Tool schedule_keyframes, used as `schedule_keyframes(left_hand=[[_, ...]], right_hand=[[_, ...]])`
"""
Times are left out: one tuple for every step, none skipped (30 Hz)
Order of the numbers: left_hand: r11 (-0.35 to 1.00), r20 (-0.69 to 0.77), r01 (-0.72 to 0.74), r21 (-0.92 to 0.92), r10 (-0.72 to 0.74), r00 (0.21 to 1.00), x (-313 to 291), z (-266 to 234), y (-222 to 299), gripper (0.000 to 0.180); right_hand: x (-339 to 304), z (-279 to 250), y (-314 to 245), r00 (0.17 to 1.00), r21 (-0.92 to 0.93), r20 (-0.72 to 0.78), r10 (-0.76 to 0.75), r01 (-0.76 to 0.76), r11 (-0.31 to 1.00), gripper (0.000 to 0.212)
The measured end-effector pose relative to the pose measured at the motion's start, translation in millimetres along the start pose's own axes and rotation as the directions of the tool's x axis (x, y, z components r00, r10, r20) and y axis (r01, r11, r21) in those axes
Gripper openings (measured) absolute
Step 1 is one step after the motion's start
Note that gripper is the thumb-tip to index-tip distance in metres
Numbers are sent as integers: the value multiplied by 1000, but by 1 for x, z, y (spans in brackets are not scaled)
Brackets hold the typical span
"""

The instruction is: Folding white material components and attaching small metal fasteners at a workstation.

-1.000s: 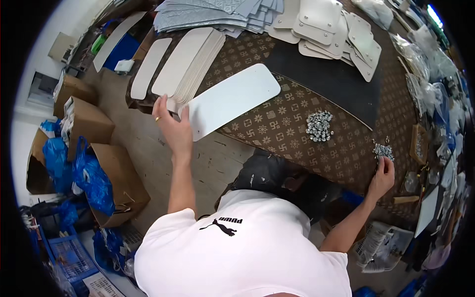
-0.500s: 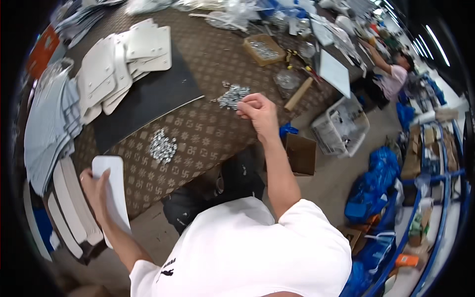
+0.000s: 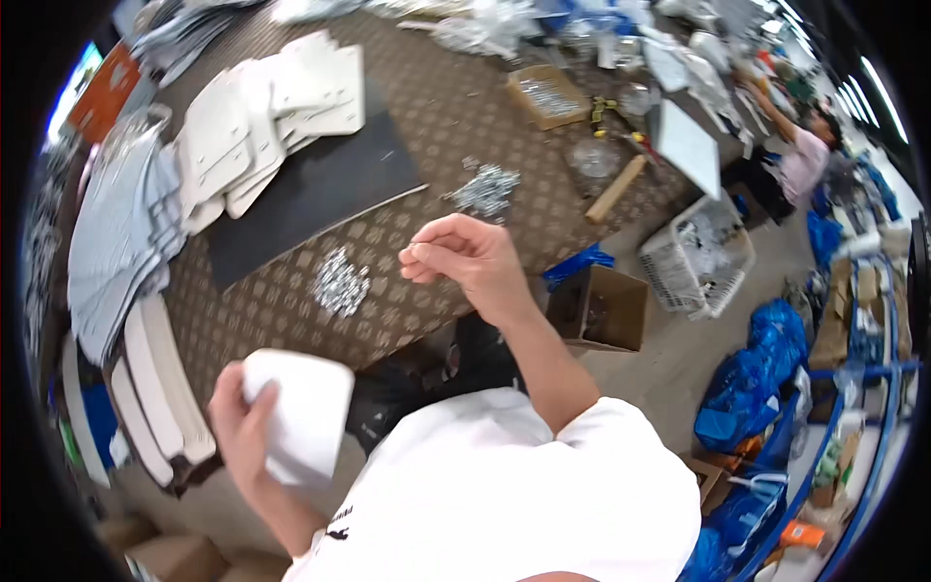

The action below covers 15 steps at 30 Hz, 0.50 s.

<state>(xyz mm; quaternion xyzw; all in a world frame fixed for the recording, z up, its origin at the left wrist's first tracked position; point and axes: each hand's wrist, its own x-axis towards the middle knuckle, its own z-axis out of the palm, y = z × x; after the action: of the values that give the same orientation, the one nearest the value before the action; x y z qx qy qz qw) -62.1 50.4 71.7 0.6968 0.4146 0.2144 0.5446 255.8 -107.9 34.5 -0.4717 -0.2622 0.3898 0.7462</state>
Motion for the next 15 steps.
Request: schedule_keyframes(left_hand=[[1000,185,-14,-16,16,983,7,19,3,20],[997,286,-42,68,21,958,20,34,-2,20],[996,362,-84,41,64,930,31,50,7,21],[986,398,-149,70,110,911,41,63,11,24],[976,398,-143,163,67,915,39,68,18,27],[977,387,-153,151,85,918,39,78,21,27],[975,383,-180,128,119,916,38,85,21,27],[978,356,-156,136,99,929,35,86,19,27],[968,358,-177,180,103,928,34,89,21,26],[955,366,-201,221,110,924,33,92,22,25],[939,377,-226,258,118,919,31,93,23,24],[941,379,-224,252,117,918,30,91,23,24],[942,390,-220,254,108,915,30,89,23,24],[942,400,-216,257,100,911,29,87,23,24],[942,409,-211,259,91,908,28,87,22,25]], right_hand=[[-7,12,4,998,-45,56,4,-1,999,9],[-14,18,6,994,-80,109,4,4,997,8],[-22,25,7,994,-150,106,-40,56,987,8],[-26,26,5,988,-230,117,-100,125,965,9],[-29,25,9,955,-394,205,-213,280,876,11],[-30,25,10,899,-538,294,-324,436,721,14],[-30,30,17,898,-514,318,-305,433,740,14],[-31,35,23,894,-539,333,-298,440,718,15],[-32,37,26,893,-575,340,-296,446,686,15],[-34,38,29,891,-612,345,-294,452,649,16],[-35,40,33,892,-614,353,-283,449,649,16],[-35,43,38,891,-597,364,-273,448,665,16],[-36,45,43,889,-582,374,-264,446,680,15],[-37,46,45,888,-566,384,-254,444,695,15],[-38,44,45,889,-571,384,-249,440,693,15]])
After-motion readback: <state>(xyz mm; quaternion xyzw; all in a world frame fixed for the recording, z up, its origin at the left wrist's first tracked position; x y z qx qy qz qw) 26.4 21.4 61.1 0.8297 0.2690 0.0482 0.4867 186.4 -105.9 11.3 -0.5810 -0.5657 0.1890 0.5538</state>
